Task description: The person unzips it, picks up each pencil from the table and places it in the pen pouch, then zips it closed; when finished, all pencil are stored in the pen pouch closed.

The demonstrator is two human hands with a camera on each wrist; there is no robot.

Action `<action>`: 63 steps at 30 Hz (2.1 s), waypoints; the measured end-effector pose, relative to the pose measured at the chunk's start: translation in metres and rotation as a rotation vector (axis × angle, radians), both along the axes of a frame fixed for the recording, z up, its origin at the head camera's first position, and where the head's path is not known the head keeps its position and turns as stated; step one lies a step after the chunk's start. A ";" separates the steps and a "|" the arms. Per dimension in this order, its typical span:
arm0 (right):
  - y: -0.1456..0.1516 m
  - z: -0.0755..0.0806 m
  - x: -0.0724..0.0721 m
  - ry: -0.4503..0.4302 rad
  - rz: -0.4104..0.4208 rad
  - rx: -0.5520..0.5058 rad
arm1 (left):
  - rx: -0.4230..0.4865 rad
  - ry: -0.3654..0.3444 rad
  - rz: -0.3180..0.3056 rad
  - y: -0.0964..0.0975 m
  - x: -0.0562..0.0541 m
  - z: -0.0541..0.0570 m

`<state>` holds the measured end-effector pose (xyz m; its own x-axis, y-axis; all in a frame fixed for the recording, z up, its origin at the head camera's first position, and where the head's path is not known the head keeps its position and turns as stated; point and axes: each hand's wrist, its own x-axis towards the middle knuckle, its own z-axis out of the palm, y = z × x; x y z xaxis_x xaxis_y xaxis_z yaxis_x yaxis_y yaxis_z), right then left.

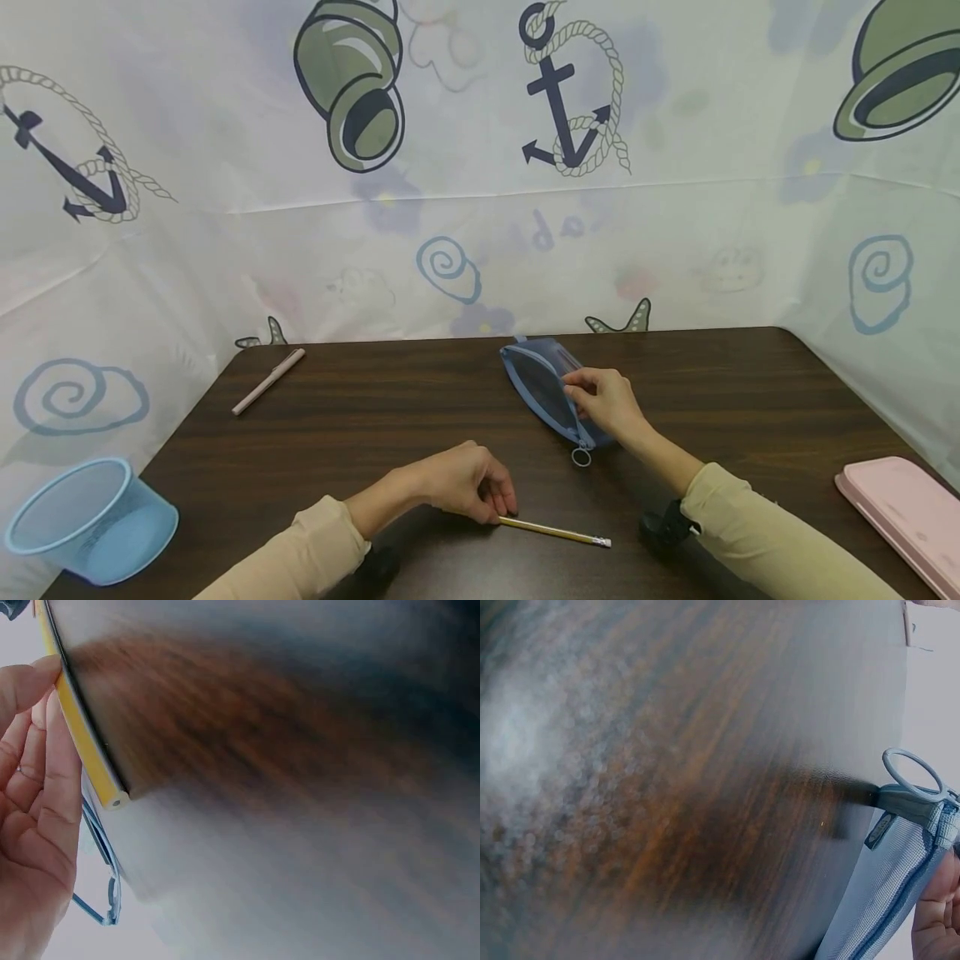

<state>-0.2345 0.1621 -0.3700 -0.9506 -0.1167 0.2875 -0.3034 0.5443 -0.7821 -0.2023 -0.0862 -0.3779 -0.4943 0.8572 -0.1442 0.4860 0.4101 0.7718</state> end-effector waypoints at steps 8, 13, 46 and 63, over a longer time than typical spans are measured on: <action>-0.001 0.000 -0.001 -0.003 -0.001 -0.007 | -0.038 0.069 -0.036 -0.001 -0.004 0.000; -0.001 0.000 -0.002 -0.013 -0.006 -0.011 | -0.003 0.028 -0.015 -0.007 -0.013 0.006; -0.002 0.000 -0.002 -0.035 0.002 -0.004 | 0.461 -0.708 0.829 0.059 -0.070 0.000; -0.002 0.000 -0.001 -0.016 0.029 -0.014 | 0.595 -0.631 0.914 0.104 -0.062 -0.009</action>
<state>-0.2359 0.1598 -0.3701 -0.9512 -0.1407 0.2745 -0.3067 0.5245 -0.7943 -0.2646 0.0177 -0.3869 -0.9260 0.2526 -0.2806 -0.3109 -0.0884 0.9463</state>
